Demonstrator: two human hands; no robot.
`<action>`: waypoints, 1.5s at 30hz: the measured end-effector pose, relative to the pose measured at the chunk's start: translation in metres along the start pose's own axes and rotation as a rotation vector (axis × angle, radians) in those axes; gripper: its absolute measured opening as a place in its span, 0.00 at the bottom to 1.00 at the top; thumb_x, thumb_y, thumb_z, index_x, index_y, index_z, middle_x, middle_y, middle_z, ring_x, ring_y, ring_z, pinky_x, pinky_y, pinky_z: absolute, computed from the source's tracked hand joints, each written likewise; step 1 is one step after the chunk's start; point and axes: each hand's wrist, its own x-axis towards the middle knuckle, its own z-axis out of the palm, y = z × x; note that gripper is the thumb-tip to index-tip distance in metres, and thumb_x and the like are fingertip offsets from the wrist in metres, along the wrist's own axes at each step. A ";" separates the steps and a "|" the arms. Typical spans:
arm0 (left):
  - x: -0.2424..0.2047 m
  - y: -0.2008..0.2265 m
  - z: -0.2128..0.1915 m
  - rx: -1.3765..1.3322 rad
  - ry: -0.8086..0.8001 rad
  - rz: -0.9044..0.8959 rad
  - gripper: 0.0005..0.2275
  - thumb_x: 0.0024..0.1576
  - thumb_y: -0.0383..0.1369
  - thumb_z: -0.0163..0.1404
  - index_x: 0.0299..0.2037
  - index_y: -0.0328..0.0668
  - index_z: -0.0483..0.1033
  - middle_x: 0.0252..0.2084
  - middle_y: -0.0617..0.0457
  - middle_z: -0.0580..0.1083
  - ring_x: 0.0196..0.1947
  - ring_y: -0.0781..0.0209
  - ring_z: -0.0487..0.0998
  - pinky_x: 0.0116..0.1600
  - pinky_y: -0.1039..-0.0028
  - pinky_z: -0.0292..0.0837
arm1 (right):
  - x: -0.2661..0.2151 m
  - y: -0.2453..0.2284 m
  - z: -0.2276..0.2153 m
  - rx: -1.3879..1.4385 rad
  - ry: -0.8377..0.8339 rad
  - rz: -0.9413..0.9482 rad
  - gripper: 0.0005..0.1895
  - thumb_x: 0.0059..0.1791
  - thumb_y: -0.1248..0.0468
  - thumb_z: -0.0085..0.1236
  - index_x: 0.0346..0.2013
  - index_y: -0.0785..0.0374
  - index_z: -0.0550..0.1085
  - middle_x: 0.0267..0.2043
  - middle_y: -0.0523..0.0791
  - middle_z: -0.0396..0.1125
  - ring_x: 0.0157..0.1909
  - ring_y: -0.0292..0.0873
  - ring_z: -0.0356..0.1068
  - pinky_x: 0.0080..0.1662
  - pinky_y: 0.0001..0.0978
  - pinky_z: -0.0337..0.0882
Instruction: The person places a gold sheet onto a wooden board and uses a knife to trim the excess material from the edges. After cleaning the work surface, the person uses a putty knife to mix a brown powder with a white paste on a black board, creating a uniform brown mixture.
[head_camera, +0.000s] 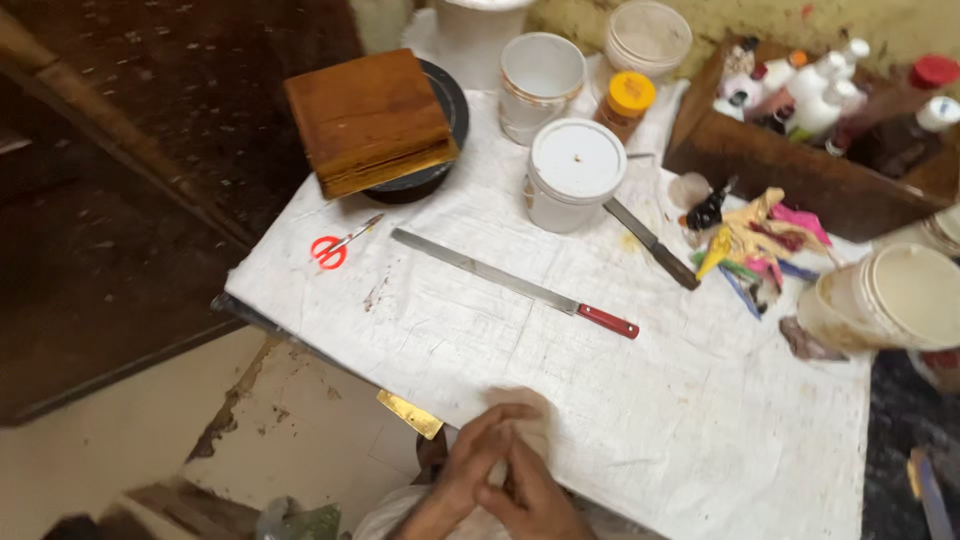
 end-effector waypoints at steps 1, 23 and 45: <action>0.000 -0.003 0.021 -0.021 -0.130 0.082 0.30 0.64 0.47 0.49 0.67 0.27 0.63 0.61 0.40 0.71 0.61 0.50 0.72 0.67 0.60 0.66 | -0.003 -0.004 0.008 -0.045 -0.104 -0.060 0.15 0.56 0.68 0.52 0.54 0.76 0.66 0.41 0.58 0.57 0.41 0.49 0.55 0.42 0.40 0.58; -0.035 -0.055 0.090 0.608 -0.252 0.319 0.20 0.67 0.43 0.38 0.45 0.30 0.74 0.40 0.43 0.78 0.36 0.55 0.82 0.38 0.70 0.81 | -0.019 -0.016 0.002 1.348 -0.413 0.348 0.34 0.61 0.49 0.44 0.72 0.75 0.62 0.63 0.60 0.59 0.64 0.58 0.62 0.66 0.51 0.62; 0.093 0.128 -0.156 0.432 0.475 -0.384 0.33 0.56 0.57 0.49 0.66 0.46 0.61 0.58 0.42 0.67 0.59 0.42 0.68 0.60 0.52 0.66 | 0.217 -0.014 0.130 -0.377 -0.500 0.454 0.23 0.53 0.67 0.50 0.63 0.68 0.71 0.54 0.54 0.73 0.54 0.52 0.71 0.57 0.42 0.71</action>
